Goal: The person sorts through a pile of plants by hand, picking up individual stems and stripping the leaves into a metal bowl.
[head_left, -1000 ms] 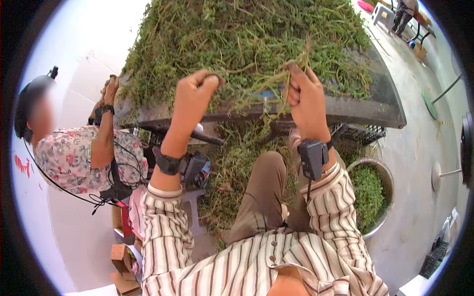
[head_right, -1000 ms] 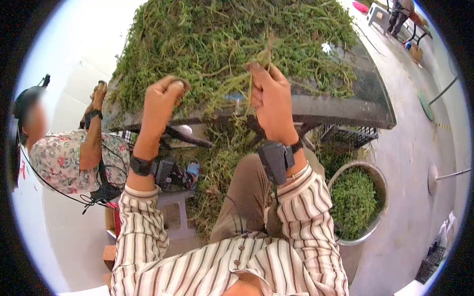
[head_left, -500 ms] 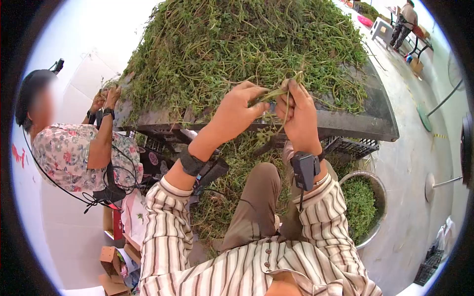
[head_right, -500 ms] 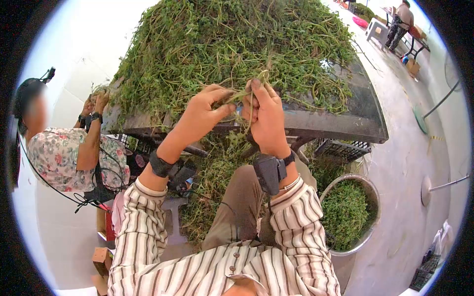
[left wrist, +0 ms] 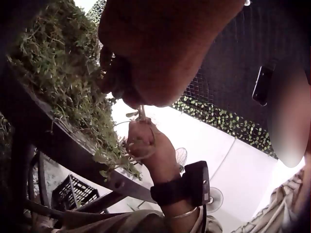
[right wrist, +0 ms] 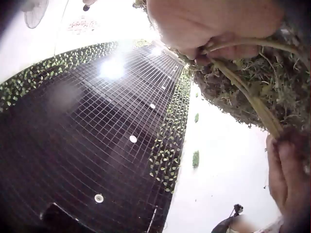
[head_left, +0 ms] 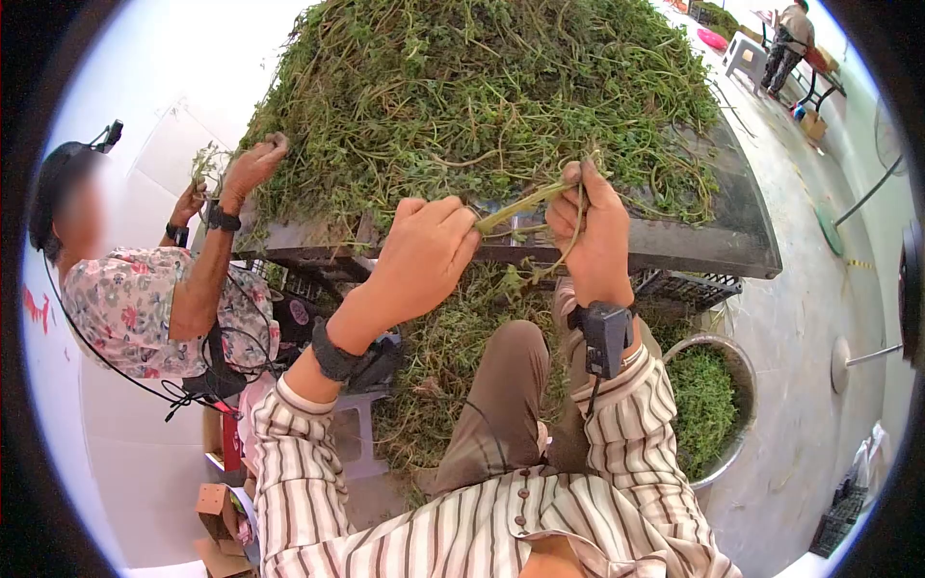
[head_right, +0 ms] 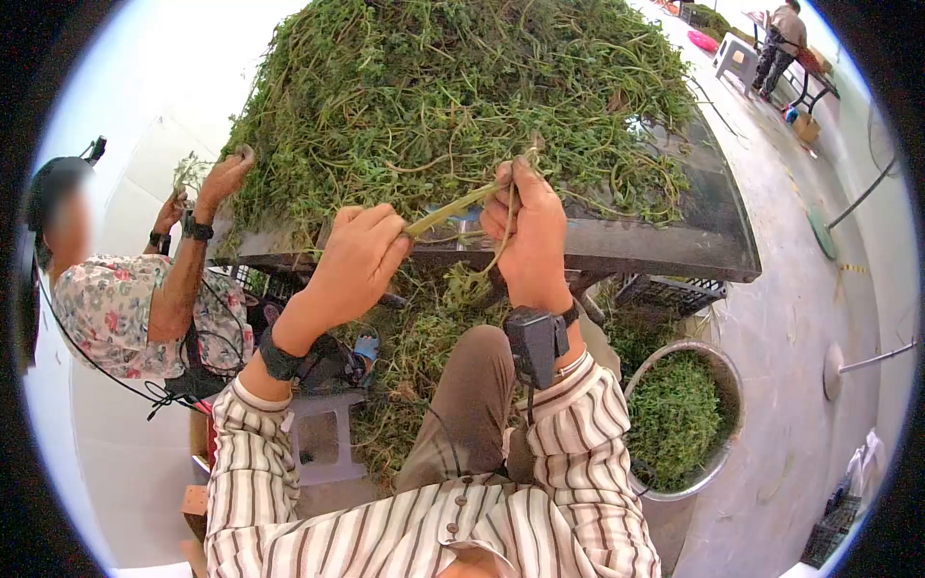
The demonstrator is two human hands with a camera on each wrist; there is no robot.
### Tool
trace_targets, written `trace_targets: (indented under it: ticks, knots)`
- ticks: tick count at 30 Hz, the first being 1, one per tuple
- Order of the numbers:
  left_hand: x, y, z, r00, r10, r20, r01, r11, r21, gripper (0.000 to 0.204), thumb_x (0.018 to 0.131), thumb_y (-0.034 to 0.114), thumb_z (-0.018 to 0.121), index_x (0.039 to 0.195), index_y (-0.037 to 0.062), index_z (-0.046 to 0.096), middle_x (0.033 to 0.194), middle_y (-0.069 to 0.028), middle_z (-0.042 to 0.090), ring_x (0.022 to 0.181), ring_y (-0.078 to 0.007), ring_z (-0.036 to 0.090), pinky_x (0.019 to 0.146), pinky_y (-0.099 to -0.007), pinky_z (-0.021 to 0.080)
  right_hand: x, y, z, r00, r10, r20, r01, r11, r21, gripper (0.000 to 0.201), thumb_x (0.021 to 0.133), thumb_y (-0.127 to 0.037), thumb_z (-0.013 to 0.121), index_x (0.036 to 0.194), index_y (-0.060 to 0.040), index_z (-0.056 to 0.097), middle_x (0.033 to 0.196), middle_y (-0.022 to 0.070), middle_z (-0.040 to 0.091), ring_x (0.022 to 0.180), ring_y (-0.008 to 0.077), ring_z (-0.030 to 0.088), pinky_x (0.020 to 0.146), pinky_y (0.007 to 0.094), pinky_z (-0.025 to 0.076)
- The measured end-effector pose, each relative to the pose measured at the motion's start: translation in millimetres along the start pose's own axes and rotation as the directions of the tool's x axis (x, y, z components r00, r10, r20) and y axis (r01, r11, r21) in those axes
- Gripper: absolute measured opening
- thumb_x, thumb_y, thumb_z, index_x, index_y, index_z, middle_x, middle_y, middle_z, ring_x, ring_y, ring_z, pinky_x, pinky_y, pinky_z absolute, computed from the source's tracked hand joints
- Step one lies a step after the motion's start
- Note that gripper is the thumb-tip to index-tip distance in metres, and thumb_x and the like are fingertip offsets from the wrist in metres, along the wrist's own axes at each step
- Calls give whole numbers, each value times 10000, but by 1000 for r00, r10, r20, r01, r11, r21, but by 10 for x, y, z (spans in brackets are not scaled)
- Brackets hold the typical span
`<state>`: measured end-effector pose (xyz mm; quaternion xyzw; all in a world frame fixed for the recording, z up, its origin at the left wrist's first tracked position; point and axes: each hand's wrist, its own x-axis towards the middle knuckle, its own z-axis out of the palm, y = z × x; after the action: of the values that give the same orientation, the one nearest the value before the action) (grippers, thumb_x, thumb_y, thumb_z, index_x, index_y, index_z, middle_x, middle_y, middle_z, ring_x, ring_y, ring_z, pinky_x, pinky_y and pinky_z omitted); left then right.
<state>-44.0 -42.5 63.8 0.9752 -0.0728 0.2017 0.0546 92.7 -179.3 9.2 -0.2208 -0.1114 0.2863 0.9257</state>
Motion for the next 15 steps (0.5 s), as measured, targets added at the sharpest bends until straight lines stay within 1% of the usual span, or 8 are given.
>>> trace_targets:
  ticks: [2,5,6,9,11,12,14,15]
  knots:
    - [-68,-26,-22,999,-9,45,9,1000,-5,101,844,110,468,833,11,483,819,-127,462,792,-314,446,773,-390,334,-3,28,8,999,38,8,-38,999,-33,221,920,-255,485,795,-76,521,584,-45,362,462,60,318,410,222,251]
    - [-169,-62,-57,1000,-13,21,13,1000,-17,98,839,103,460,823,7,472,810,-134,446,793,-317,424,776,-391,332,36,109,-26,996,75,54,-75,997,-2,219,919,-254,487,797,-76,522,585,-46,358,462,60,317,410,222,250]
    - [-207,-71,-61,1000,-14,24,14,1000,-18,98,839,103,460,823,7,472,810,-134,446,793,-317,424,776,-391,332,38,115,6,997,73,24,-73,997,5,217,918,-252,490,793,-77,521,575,-50,353,456,58,312,409,220,249]
    - [-351,-84,-102,999,-47,13,48,998,-46,92,835,92,443,820,4,464,804,-141,428,788,-321,407,777,-392,327,41,88,17,994,86,62,-85,996,-14,210,916,-250,495,797,-79,519,570,-55,351,453,57,312,406,218,249]
    - [-409,-61,-136,991,-115,64,122,986,-114,92,824,84,436,815,-4,463,799,-139,418,782,-320,403,764,-381,331,39,151,33,996,77,53,-76,997,-15,206,916,-249,496,800,-80,518,571,-57,352,454,56,314,404,218,251]
    - [-407,-76,-114,991,-115,64,122,986,-115,92,824,84,436,815,-4,463,799,-139,418,782,-320,403,764,-381,331,33,179,40,996,75,49,-74,997,-18,202,915,-248,497,804,-81,517,572,-59,354,455,55,316,403,217,253]
    - [-448,-129,-60,987,-159,-15,155,975,-162,89,806,76,437,801,-8,465,781,-138,416,770,-320,404,742,-374,342,12,200,37,995,88,53,-86,996,-36,200,915,-249,499,807,-82,517,574,-58,356,457,55,319,403,217,256]
    - [-456,-146,-54,986,-163,-21,157,975,-160,89,806,76,437,801,-8,465,781,-138,416,770,-320,404,742,-374,342,20,193,53,994,88,61,-84,995,-57,197,914,-249,501,810,-83,516,575,-57,358,460,55,323,404,217,258]
